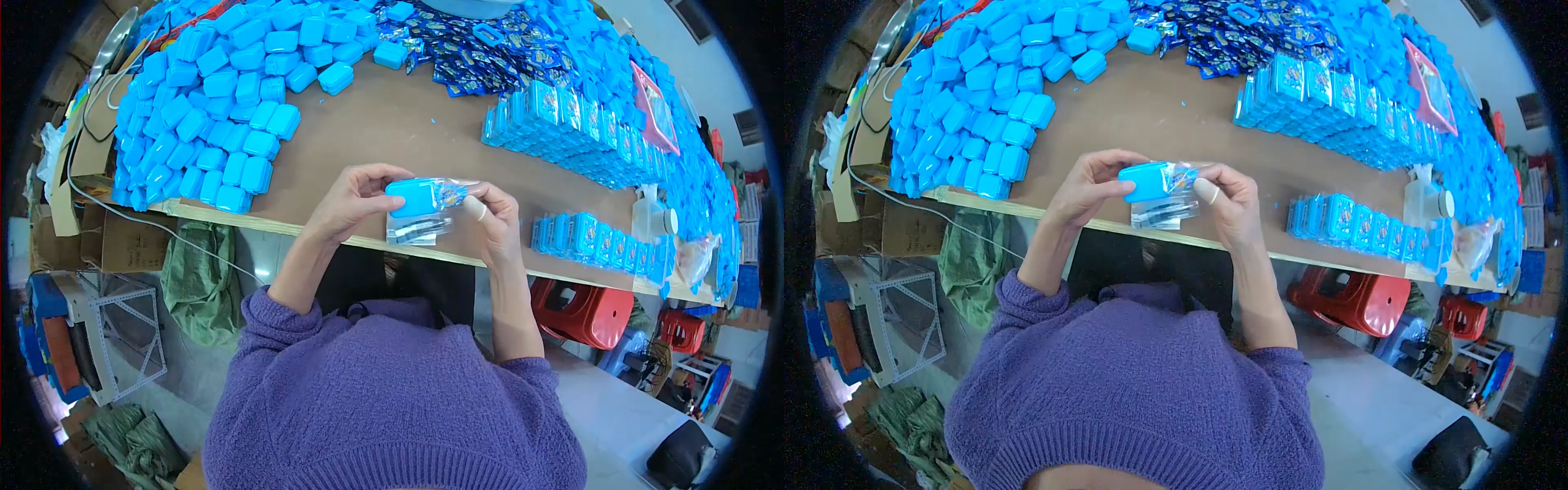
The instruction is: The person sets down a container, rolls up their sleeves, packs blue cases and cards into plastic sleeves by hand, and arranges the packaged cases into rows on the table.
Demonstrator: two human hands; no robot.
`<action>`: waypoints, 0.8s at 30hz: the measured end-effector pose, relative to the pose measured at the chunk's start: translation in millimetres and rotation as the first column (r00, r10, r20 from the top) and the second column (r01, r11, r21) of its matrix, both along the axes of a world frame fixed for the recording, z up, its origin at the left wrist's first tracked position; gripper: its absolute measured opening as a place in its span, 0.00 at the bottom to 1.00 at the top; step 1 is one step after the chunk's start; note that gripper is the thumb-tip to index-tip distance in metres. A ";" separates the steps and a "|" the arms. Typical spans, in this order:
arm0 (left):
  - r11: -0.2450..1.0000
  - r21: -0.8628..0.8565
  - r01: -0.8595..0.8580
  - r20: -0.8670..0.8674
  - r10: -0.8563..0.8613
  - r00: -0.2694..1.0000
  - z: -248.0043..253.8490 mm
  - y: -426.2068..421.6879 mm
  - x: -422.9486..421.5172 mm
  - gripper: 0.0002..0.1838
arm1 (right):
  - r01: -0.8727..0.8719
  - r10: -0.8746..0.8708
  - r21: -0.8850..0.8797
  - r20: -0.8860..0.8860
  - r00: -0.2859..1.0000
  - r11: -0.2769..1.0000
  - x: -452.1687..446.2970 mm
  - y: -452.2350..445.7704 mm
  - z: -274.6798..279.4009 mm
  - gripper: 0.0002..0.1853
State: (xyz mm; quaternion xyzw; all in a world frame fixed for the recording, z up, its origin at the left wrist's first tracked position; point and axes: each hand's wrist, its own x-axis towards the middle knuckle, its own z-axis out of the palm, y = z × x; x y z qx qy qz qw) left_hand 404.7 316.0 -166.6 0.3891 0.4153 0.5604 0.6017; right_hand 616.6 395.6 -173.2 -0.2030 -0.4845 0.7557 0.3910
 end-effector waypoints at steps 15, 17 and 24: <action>1.000 0.016 -0.016 -0.004 0.016 1.000 1.8 0.5 19.8 0.30 | 0.165 -0.204 0.318 0.094 0.974 0.934 6.0 2.8 5.1 0.15; 1.000 -0.001 -0.021 0.002 0.021 1.000 1.5 -0.3 21.2 0.30 | 0.244 -0.277 0.316 0.063 0.959 0.917 4.8 3.0 5.6 0.18; 0.989 0.023 -0.148 0.021 0.148 0.989 -0.9 0.3 33.1 0.30 | 0.282 -0.365 0.439 0.116 0.924 0.853 -10.2 -7.6 9.1 0.32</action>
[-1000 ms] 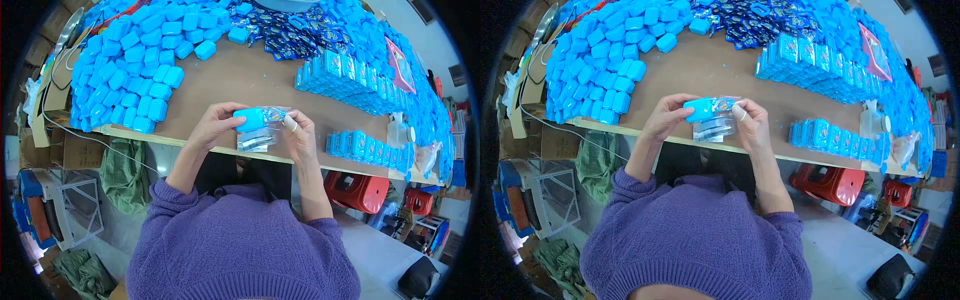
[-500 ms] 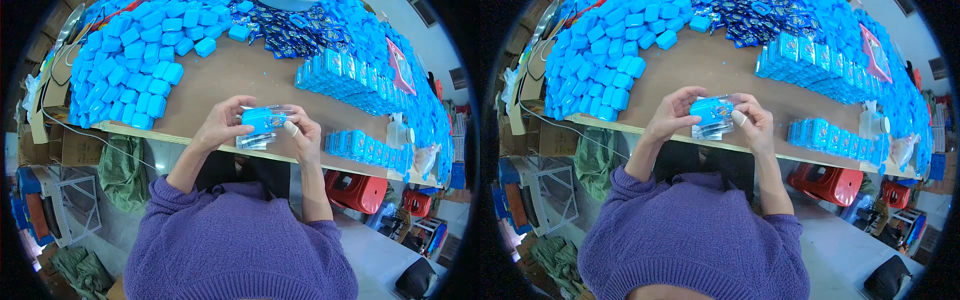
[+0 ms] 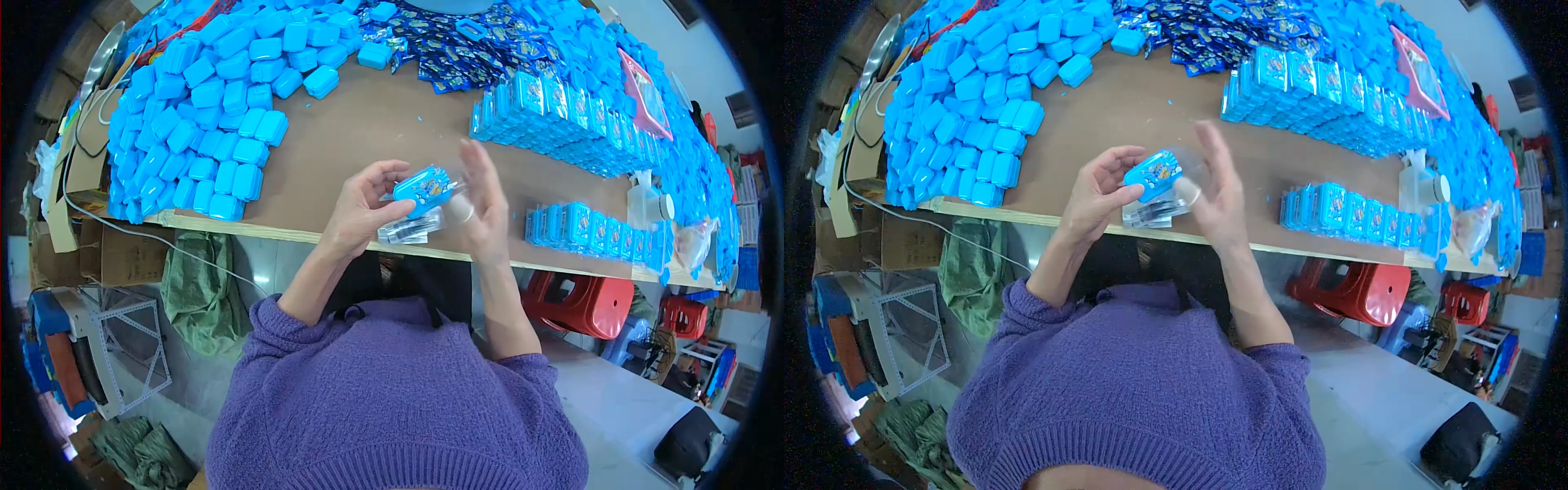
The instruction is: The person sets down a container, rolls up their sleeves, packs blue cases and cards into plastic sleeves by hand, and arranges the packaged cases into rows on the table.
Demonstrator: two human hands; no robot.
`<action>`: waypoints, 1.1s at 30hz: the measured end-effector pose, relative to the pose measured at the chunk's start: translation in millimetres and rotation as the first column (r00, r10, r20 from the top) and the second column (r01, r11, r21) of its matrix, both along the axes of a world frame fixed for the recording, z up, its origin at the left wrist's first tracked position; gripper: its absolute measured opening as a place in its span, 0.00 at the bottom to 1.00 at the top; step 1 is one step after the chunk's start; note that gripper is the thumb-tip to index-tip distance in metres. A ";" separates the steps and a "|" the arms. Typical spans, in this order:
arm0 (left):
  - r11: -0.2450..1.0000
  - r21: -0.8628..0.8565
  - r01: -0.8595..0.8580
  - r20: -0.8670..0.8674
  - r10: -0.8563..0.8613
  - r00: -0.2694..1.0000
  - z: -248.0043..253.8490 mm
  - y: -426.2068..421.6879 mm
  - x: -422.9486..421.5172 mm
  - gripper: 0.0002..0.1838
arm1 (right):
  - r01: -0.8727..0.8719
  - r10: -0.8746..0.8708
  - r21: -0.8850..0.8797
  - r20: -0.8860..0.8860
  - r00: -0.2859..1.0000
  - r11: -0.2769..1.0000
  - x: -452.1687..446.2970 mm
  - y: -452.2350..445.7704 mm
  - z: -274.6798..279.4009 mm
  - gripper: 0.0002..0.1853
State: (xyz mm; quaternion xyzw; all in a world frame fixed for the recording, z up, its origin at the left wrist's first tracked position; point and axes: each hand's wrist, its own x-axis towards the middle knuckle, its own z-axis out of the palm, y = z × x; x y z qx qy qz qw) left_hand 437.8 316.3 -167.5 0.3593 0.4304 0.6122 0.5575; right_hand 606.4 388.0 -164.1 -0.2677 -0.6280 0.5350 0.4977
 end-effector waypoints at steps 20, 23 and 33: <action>0.869 0.239 0.432 -0.764 -0.107 0.637 27.9 26.8 8.9 0.49 | -0.415 0.308 -0.697 -0.282 0.909 0.585 22.9 -16.2 -0.5 0.19; 0.881 0.247 0.403 -0.762 -0.080 0.643 23.3 25.9 16.5 0.48 | -0.400 0.280 -0.701 -0.287 0.916 0.590 29.1 -15.8 -1.1 0.19; 0.885 0.309 0.349 -0.688 -0.045 0.724 12.1 29.8 49.4 0.48 | -0.328 0.213 -0.706 -0.249 0.945 0.628 57.5 -13.9 -11.7 0.19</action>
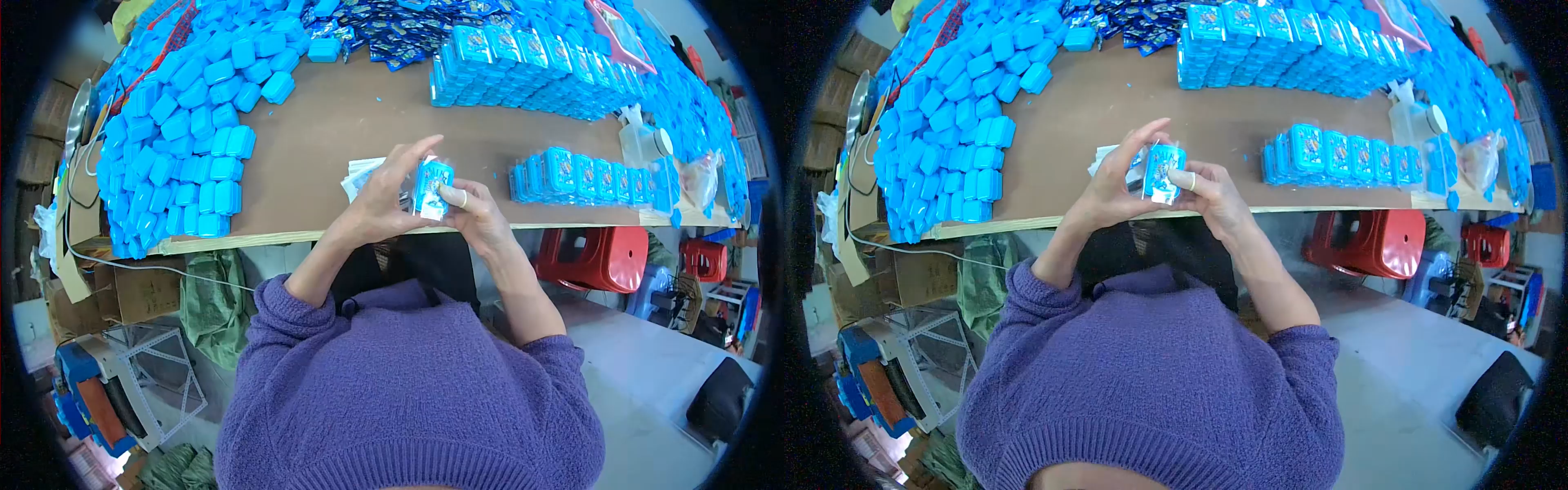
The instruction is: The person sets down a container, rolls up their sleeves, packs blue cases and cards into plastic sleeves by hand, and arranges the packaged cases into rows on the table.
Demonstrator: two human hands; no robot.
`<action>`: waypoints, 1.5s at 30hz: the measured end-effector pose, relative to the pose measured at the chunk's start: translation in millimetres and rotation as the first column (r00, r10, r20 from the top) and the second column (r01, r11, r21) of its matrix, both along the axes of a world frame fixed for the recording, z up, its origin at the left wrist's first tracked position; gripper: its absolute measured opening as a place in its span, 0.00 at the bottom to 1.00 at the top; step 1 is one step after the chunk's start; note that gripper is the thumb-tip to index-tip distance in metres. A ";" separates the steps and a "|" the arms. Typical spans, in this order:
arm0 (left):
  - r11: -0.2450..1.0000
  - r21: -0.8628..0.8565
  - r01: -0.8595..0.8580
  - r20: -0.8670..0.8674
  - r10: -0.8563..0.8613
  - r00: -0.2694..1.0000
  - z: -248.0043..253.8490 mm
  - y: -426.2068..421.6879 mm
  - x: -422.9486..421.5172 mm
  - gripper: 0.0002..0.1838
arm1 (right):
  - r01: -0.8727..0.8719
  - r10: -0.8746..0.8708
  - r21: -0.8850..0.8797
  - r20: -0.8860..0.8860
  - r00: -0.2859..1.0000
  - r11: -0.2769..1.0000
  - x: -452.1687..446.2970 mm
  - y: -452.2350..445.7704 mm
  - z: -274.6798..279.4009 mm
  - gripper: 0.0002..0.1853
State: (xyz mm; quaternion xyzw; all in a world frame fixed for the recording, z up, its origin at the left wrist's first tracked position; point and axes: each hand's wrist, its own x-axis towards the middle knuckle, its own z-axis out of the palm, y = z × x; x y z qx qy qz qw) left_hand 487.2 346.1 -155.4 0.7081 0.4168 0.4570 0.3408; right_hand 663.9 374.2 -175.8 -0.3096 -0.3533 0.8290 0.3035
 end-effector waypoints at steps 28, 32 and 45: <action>0.990 0.113 -0.089 -0.326 0.122 0.937 -59.4 53.9 109.3 0.42 | -0.201 0.197 0.032 0.089 0.976 0.979 94.8 -54.8 -41.5 0.14; 0.976 0.174 -0.133 -0.355 0.188 0.916 -64.4 61.1 110.4 0.41 | -0.195 0.192 0.040 0.073 0.979 0.980 92.9 -55.1 -40.6 0.14; 0.927 0.325 -0.189 -0.460 0.330 0.824 -40.8 -24.6 1.6 0.35 | -0.037 -0.205 0.595 0.333 0.920 0.803 10.6 -2.2 -24.8 0.08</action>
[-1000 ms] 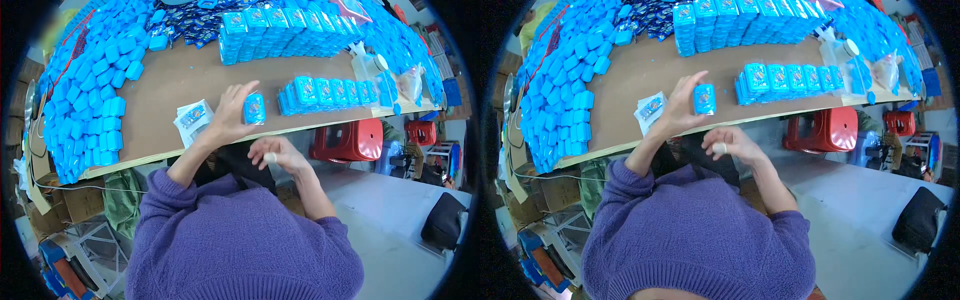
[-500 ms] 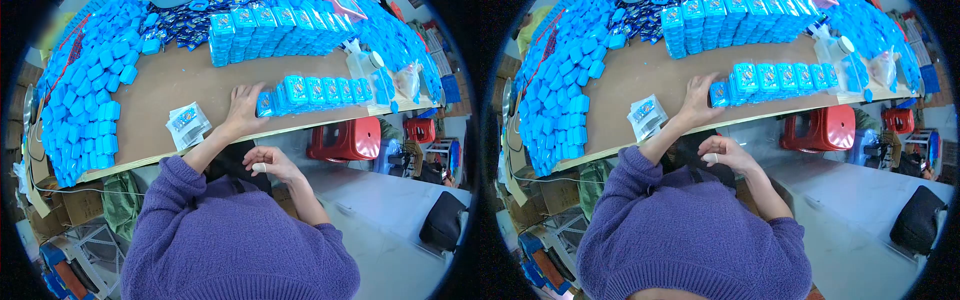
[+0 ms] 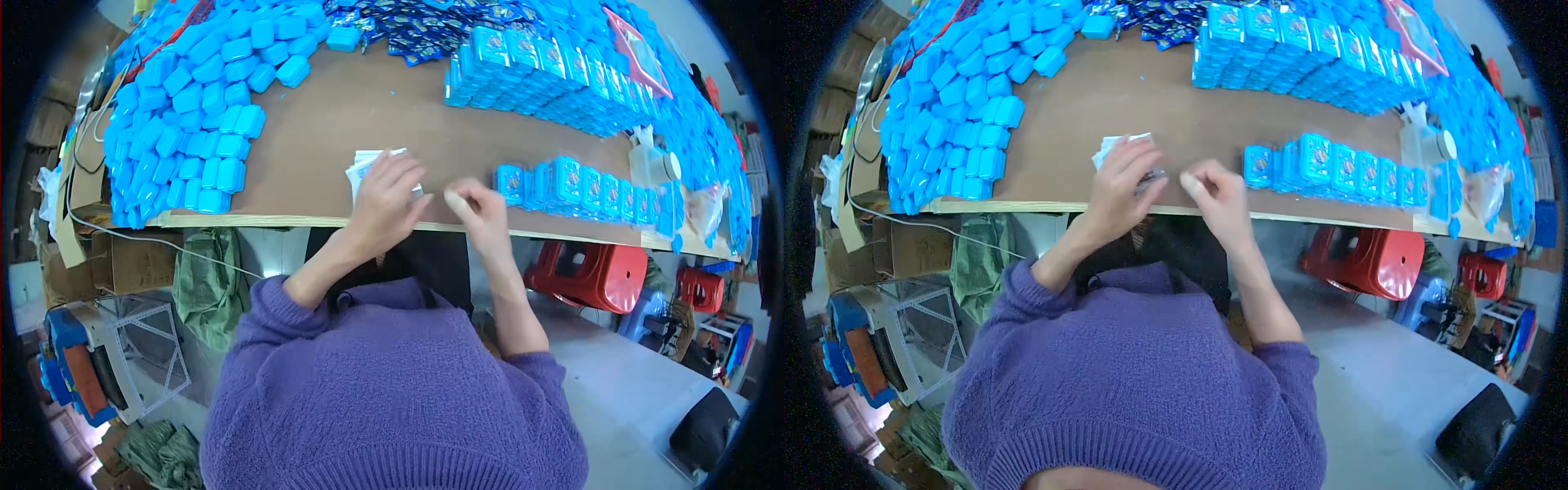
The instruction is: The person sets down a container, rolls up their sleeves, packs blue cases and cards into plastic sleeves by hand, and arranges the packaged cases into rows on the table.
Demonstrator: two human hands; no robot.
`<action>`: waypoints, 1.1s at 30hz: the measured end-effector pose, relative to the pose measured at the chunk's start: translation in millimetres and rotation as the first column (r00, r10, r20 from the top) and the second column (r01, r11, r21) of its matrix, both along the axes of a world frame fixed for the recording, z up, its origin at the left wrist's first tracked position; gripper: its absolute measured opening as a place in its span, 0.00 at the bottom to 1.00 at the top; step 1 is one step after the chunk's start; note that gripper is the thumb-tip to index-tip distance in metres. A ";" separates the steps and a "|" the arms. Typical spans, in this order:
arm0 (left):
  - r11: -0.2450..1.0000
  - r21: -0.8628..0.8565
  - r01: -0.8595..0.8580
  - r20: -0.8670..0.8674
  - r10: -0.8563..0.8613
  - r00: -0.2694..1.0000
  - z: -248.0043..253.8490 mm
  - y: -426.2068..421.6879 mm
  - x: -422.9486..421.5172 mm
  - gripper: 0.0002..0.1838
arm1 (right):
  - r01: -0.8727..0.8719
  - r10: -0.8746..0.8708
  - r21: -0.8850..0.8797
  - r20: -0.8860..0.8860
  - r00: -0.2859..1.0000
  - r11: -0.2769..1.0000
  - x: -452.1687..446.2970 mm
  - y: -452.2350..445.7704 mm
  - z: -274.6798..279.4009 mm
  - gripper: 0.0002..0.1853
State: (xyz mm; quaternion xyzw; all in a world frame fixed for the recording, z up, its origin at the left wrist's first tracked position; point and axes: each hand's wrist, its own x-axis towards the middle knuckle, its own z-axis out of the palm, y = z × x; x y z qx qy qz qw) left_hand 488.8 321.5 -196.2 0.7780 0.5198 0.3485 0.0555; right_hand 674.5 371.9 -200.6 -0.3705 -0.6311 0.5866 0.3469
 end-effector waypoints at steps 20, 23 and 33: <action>0.968 -0.225 -0.115 -0.331 0.035 0.943 -8.3 -48.0 -34.1 0.44 | -0.021 -0.144 0.434 0.344 0.928 0.901 -62.0 33.6 -24.3 0.04; 0.967 -0.225 -0.121 -0.351 0.035 0.936 -7.7 -48.6 -35.1 0.44 | 0.045 -0.207 0.438 0.330 0.921 0.898 -54.1 39.9 -26.1 0.04; 0.952 -0.167 -0.256 0.196 0.287 0.938 18.1 -25.4 -31.3 0.26 | 0.051 -0.059 0.219 0.031 0.998 0.974 -44.7 30.2 20.2 0.07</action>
